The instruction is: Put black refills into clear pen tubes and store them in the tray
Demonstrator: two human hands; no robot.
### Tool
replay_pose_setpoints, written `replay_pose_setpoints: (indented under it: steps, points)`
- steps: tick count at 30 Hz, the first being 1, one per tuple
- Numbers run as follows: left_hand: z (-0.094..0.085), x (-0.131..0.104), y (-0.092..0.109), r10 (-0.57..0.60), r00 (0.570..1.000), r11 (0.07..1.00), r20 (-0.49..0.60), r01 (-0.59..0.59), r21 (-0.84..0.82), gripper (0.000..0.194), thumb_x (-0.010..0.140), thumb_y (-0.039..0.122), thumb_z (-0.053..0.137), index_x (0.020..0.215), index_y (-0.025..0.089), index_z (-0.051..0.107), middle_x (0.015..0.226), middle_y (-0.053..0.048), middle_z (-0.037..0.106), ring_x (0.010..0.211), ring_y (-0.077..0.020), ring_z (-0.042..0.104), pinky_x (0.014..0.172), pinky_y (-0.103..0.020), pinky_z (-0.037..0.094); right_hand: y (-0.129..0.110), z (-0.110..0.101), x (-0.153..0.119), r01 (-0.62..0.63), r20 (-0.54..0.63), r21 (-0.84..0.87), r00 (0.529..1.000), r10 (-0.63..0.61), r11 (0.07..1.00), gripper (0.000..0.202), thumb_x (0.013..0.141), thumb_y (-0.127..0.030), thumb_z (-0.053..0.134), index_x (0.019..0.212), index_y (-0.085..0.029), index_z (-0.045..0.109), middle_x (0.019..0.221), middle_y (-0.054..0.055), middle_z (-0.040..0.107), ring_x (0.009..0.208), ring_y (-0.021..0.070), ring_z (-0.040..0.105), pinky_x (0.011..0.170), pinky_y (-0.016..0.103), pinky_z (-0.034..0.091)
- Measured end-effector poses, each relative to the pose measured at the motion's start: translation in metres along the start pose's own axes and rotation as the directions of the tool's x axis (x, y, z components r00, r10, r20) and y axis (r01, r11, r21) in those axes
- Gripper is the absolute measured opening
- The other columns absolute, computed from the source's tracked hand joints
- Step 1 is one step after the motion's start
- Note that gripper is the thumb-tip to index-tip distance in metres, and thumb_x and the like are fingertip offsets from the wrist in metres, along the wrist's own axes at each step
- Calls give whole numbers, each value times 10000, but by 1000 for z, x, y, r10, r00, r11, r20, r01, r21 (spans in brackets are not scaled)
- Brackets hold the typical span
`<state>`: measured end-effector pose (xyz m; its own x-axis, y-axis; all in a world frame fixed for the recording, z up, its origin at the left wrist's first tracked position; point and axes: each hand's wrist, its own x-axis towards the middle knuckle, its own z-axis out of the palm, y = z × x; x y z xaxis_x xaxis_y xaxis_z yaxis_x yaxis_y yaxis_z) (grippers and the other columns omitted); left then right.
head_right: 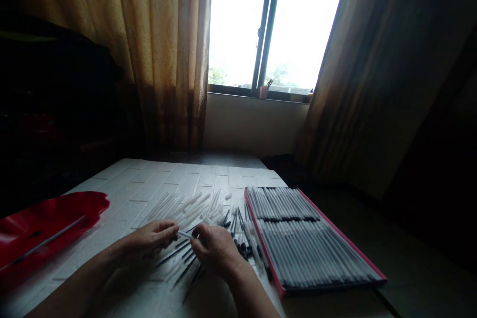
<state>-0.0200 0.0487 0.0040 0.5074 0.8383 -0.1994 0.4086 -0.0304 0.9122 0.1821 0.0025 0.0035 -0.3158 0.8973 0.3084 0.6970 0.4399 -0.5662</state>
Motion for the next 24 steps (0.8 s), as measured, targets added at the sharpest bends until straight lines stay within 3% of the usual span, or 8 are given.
replay_pose_setpoints:
  steps: [3,7,10,14,17,24]
  points:
    - [-3,1,-1,-9,1000,1000,-13,8,-25,743,546,862,489,796,165,548,565,86,454,335,-41,349,320,-183,222,-2,-10,-4,-27,-52,-24,998,26,999,146,796,-261,585,810,-217,723,743,34,667,655,161,593,593,235,382]
    - [-5,2,-2,10,998,998,-56,-14,-64,696,606,829,486,834,175,549,592,84,457,357,-37,372,331,-163,225,15,-40,-23,-162,-164,147,969,186,976,207,791,-335,585,850,-206,736,851,53,706,748,184,651,681,254,460]
    - [-5,3,-3,25,996,996,-80,-31,-79,684,587,821,513,805,174,553,572,84,449,355,-45,376,321,-164,232,39,-73,-45,-331,-219,230,899,380,915,296,792,-395,543,910,-179,707,870,64,735,813,214,678,709,266,489]
    - [-5,2,-1,60,991,992,-120,-72,-99,606,641,754,550,793,168,568,566,85,441,363,-41,360,320,-157,223,65,-108,-71,-604,-291,-41,769,569,796,240,786,-348,536,910,-203,680,806,39,738,744,209,675,643,269,456]
    - [-6,-1,1,82,985,989,-151,-99,-112,536,667,695,580,779,171,569,553,90,433,355,-39,345,323,-156,208,71,-112,-79,-690,-291,-213,721,629,692,200,789,-308,526,885,-211,671,802,32,733,749,206,668,616,265,420]
    - [-7,-5,6,100,968,982,-232,-134,-136,467,657,615,637,754,162,582,518,98,434,349,-35,347,322,-144,204,66,-98,-81,-693,-294,-309,721,628,651,196,795,-280,503,890,-213,662,845,47,727,808,217,662,659,271,419]
